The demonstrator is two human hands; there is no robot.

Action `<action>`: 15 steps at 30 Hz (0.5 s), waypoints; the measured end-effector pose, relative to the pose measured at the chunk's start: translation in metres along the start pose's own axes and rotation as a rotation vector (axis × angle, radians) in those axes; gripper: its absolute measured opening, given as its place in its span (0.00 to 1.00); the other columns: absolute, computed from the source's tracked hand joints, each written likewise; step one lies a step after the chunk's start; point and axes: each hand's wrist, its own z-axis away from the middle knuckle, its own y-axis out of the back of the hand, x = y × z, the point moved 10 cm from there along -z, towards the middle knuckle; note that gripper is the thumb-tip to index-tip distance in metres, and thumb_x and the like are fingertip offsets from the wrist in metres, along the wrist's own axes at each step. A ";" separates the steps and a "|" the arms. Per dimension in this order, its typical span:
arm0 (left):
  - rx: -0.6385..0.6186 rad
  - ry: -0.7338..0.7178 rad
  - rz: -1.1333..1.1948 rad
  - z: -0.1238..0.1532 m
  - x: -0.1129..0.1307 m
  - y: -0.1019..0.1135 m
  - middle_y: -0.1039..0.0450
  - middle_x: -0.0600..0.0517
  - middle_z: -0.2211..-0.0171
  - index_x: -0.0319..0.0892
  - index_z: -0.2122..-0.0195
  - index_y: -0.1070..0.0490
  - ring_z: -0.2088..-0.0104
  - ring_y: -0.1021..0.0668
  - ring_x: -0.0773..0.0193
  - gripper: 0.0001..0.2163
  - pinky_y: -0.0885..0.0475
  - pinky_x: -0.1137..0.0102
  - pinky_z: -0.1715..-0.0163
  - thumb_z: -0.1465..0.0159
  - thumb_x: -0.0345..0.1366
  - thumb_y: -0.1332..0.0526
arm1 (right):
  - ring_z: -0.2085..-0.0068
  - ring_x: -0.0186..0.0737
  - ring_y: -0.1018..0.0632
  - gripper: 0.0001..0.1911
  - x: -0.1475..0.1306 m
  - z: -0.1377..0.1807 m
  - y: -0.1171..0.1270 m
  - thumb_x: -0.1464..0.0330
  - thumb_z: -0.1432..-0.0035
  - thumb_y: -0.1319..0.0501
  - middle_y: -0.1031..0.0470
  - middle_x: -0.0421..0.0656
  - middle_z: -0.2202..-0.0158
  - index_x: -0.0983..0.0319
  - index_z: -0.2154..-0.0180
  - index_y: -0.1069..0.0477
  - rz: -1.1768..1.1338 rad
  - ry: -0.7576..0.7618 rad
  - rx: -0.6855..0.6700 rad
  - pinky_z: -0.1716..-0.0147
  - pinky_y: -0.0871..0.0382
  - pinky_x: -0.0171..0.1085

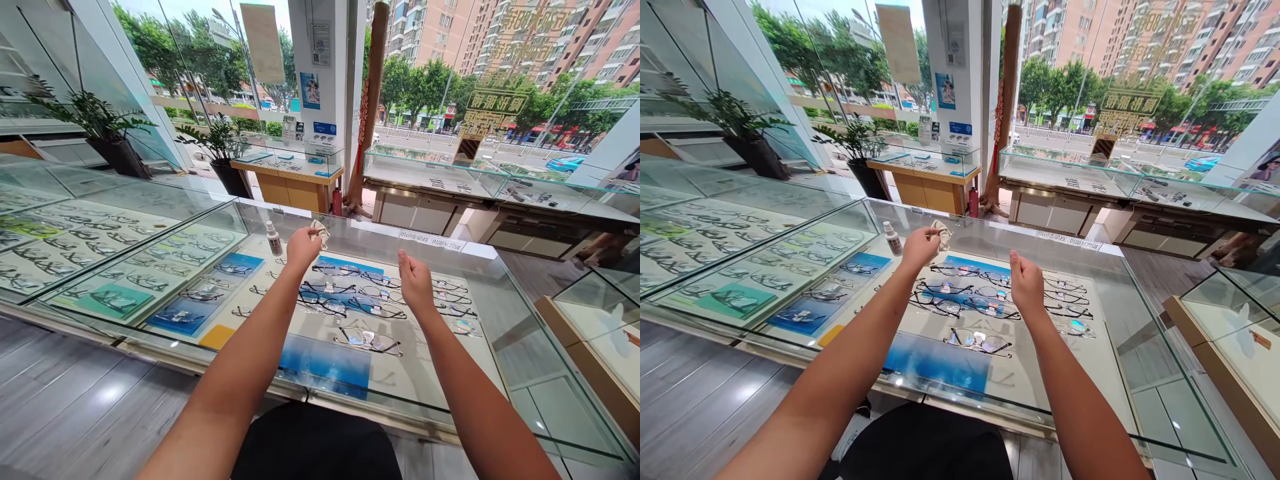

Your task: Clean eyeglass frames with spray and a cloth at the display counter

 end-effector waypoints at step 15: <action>-0.254 0.039 1.382 0.024 0.065 0.005 0.21 0.53 0.64 0.43 0.59 0.29 0.66 0.20 0.65 0.25 0.24 0.72 0.65 0.54 0.39 0.20 | 0.68 0.39 0.30 0.19 -0.023 0.004 -0.008 0.50 0.32 0.38 0.29 0.38 0.72 0.57 0.69 0.32 -0.032 0.140 -0.038 0.65 0.36 0.38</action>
